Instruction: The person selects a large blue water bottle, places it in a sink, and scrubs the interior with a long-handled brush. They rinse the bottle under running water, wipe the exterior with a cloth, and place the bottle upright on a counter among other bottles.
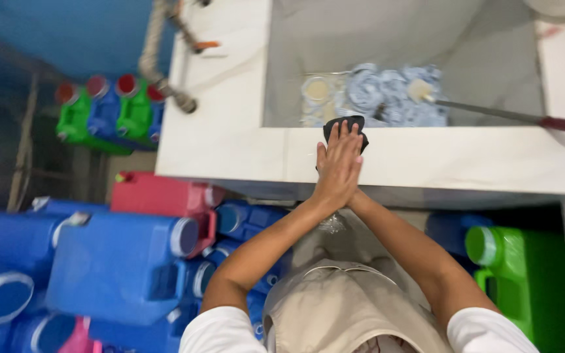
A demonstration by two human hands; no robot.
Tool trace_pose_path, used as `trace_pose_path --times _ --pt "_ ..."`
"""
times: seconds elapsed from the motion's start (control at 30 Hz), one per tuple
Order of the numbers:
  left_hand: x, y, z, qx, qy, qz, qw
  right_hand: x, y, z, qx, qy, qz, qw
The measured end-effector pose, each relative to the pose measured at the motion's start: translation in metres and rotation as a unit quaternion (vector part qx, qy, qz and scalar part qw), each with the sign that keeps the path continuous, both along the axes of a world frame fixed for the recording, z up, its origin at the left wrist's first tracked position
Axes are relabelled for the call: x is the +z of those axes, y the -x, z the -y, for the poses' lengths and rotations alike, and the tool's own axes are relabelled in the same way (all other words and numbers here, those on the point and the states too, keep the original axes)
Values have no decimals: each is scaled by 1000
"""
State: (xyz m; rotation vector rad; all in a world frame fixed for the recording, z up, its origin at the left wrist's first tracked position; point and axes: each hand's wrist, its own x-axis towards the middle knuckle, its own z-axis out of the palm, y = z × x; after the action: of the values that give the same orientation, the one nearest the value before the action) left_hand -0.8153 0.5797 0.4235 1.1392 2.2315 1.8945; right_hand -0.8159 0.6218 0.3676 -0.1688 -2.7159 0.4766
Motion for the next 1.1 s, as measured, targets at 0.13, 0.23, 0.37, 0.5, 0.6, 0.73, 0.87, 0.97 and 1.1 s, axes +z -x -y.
trace_pose_path --times 0.13,0.23,0.37,0.5,0.6,0.73,0.87,0.97,1.1 --pt "10 42 112 47 -67 63 995 16 81 95 -42 94 -3 995" --pt "8 57 181 232 70 -18 970 40 144 150 -161 264 46 950" --pt "-18 83 217 335 42 101 936 71 195 183 -188 618 120 754" --pt "-57 111 192 312 291 41 904 75 197 147 -98 788 187 579" --pt "-69 129 150 281 416 5 865 81 173 70 57 806 265 527" --pt "-52 176 115 383 330 130 853 86 122 -36 53 804 203 557" --pt "-28 242 106 385 382 129 830 80 88 -136 -23 783 142 605" --pt "-24 294 87 432 378 2 819 66 95 -213 -47 780 94 617" --pt "-25 362 43 452 370 -26 811 53 144 -315 -101 767 58 631"
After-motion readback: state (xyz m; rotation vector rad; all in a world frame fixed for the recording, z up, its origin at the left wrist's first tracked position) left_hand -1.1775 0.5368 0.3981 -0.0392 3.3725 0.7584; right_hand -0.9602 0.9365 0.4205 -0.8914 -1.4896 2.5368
